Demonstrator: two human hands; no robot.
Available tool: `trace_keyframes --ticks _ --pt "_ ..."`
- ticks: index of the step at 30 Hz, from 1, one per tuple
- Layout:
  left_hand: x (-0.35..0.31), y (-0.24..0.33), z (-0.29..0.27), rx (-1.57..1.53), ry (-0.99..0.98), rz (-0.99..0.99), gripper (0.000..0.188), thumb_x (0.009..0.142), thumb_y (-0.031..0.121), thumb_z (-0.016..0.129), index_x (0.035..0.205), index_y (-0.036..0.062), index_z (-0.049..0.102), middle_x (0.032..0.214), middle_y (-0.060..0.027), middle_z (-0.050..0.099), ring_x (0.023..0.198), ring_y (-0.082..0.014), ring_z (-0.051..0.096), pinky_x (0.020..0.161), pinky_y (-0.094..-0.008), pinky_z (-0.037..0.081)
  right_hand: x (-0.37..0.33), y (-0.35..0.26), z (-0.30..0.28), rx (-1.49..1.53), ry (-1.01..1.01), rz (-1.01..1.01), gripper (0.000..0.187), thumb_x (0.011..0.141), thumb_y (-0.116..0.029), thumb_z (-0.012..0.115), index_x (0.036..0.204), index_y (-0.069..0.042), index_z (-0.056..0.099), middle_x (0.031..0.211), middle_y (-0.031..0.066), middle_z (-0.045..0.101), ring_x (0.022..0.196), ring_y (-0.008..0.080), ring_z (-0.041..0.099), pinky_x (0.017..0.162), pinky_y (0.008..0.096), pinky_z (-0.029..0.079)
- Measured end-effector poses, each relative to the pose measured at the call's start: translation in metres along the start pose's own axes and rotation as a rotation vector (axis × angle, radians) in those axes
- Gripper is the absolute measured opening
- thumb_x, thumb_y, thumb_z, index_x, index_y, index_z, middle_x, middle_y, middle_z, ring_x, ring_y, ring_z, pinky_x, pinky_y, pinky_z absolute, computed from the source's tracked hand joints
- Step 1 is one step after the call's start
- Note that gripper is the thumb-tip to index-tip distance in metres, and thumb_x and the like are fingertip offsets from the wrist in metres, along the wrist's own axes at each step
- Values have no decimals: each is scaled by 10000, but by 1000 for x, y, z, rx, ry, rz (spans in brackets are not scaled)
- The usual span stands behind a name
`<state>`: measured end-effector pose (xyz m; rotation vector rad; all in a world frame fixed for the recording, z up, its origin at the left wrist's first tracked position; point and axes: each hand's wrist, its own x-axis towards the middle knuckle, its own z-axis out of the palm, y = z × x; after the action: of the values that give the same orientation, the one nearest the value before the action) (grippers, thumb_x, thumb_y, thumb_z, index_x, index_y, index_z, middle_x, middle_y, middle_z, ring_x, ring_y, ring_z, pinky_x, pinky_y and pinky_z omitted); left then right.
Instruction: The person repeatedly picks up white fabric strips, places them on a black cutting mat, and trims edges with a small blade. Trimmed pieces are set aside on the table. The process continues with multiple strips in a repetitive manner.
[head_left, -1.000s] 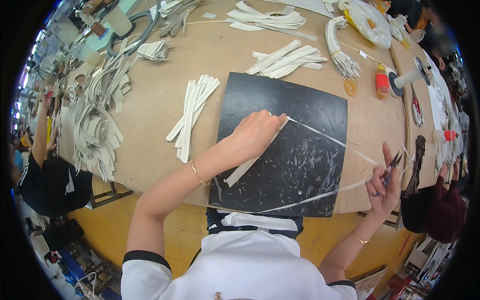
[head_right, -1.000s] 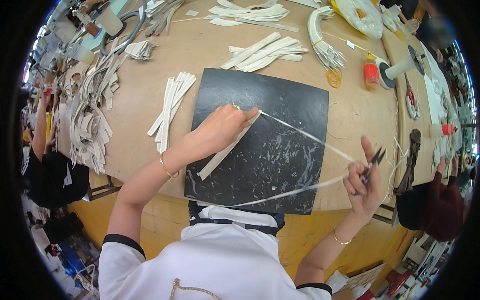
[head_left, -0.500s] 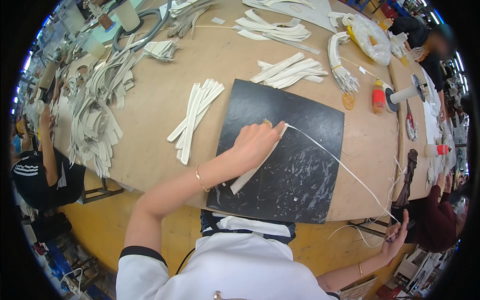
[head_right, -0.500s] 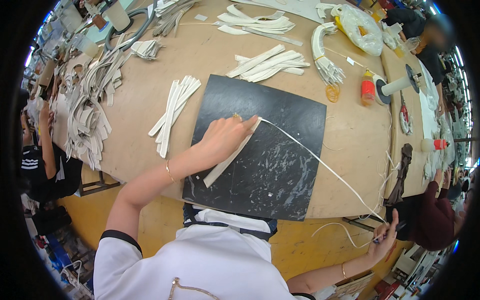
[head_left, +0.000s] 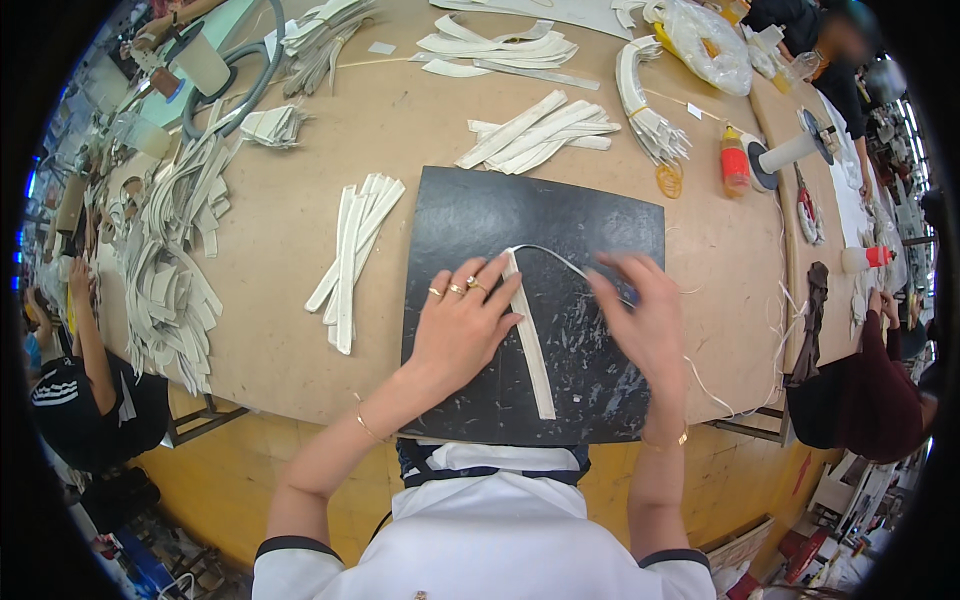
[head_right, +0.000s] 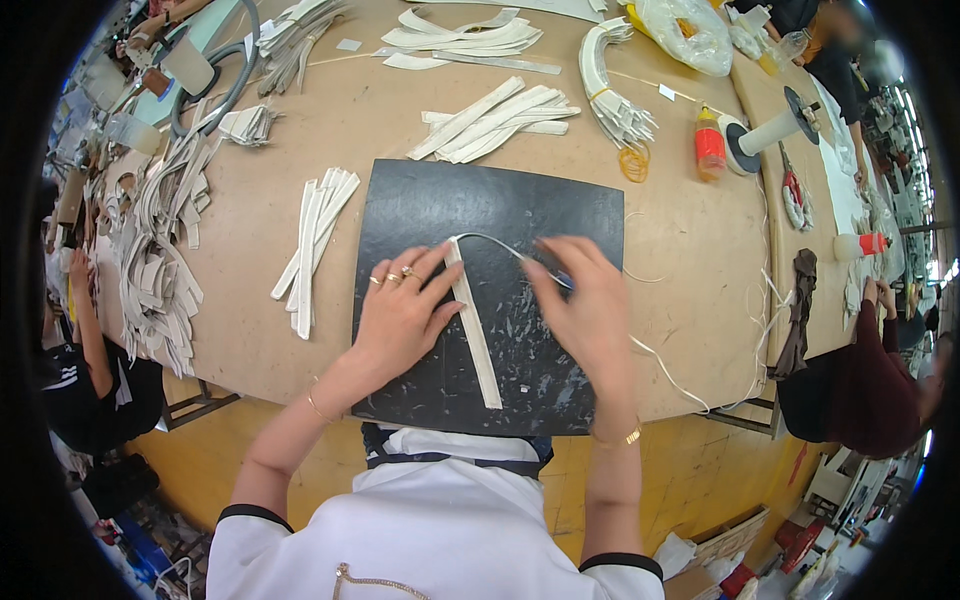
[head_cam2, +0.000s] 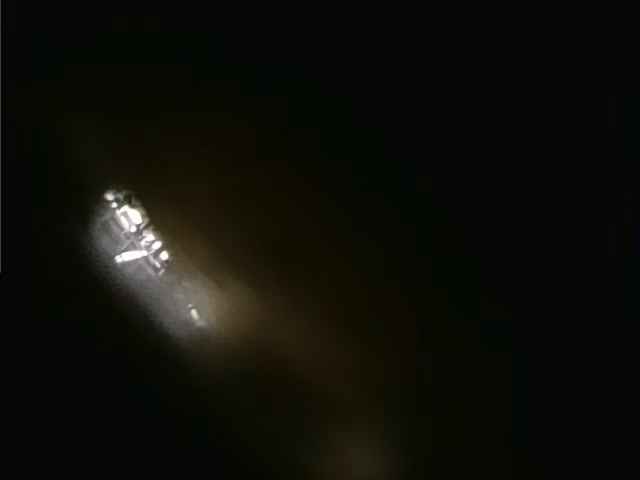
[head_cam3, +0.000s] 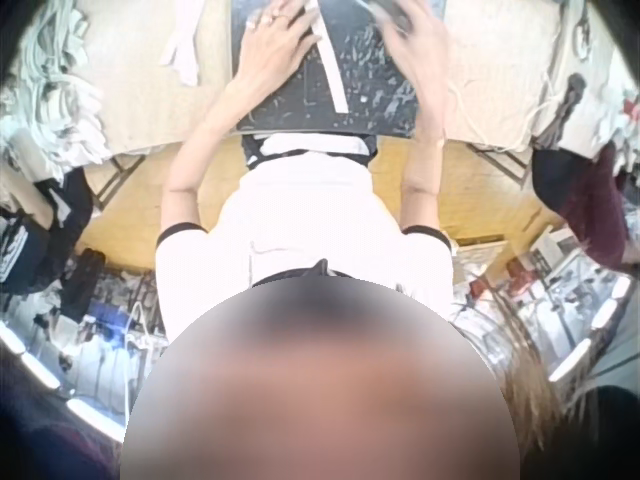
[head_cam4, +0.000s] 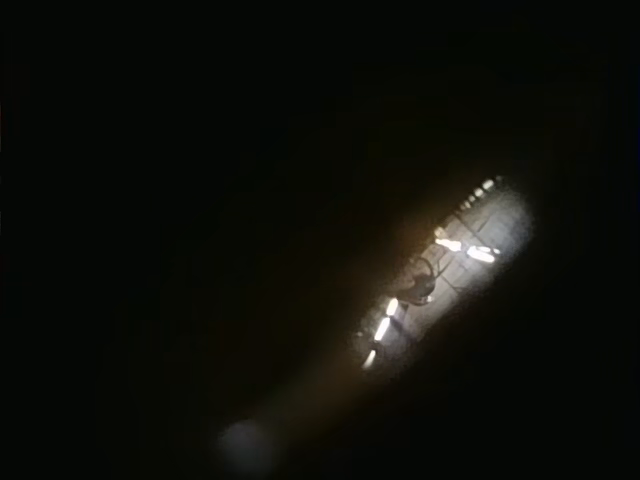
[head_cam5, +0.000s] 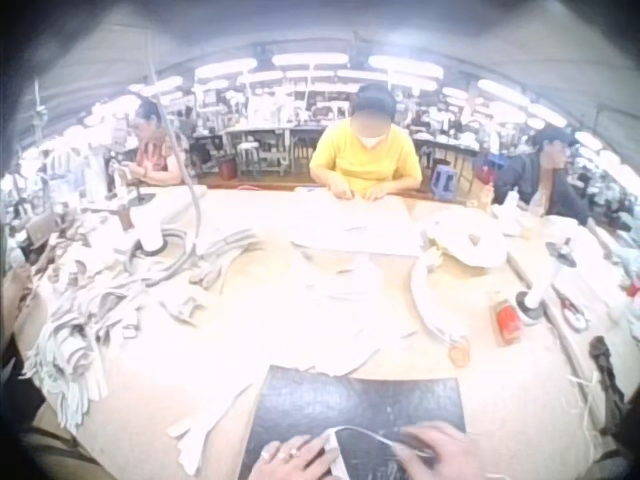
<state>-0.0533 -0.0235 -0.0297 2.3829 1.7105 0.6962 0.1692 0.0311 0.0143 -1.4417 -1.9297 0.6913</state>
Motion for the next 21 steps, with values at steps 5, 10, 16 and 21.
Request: trace_keyframes --ticks 5,10,16,21 --pt "-19 18 1 -38 -17 -52 444 845 274 733 1236 84 640 1336 -97 572 1203 -274 525 978 -433 372 41 -28 38 -246 -328 24 257 847 -247 743 992 -39 702 964 119 655 875 309 660 762 388 512" --pt "-24 16 -1 -99 50 -167 503 806 282 773 1256 103 636 1268 -83 571 1098 -305 532 950 -432 372 40 -30 37 -344 -488 51 246 856 -262 734 979 -57 675 953 105 640 849 306 652 734 397 502" --pt "-11 -4 0 -23 41 -87 432 812 241 758 1200 82 653 1210 -78 570 1069 -253 538 924 -414 392 43 -37 41 -308 -517 82 224 873 -264 724 934 -53 682 831 101 672 751 303 664 678 394 501" --pt "-13 -9 2 -31 80 -60 405 814 237 759 1178 87 664 1212 -73 569 1052 -236 544 923 -411 403 51 -43 44 -178 -505 250 270 889 -312 715 897 -42 702 660 116 663 628 314 651 609 380 484"
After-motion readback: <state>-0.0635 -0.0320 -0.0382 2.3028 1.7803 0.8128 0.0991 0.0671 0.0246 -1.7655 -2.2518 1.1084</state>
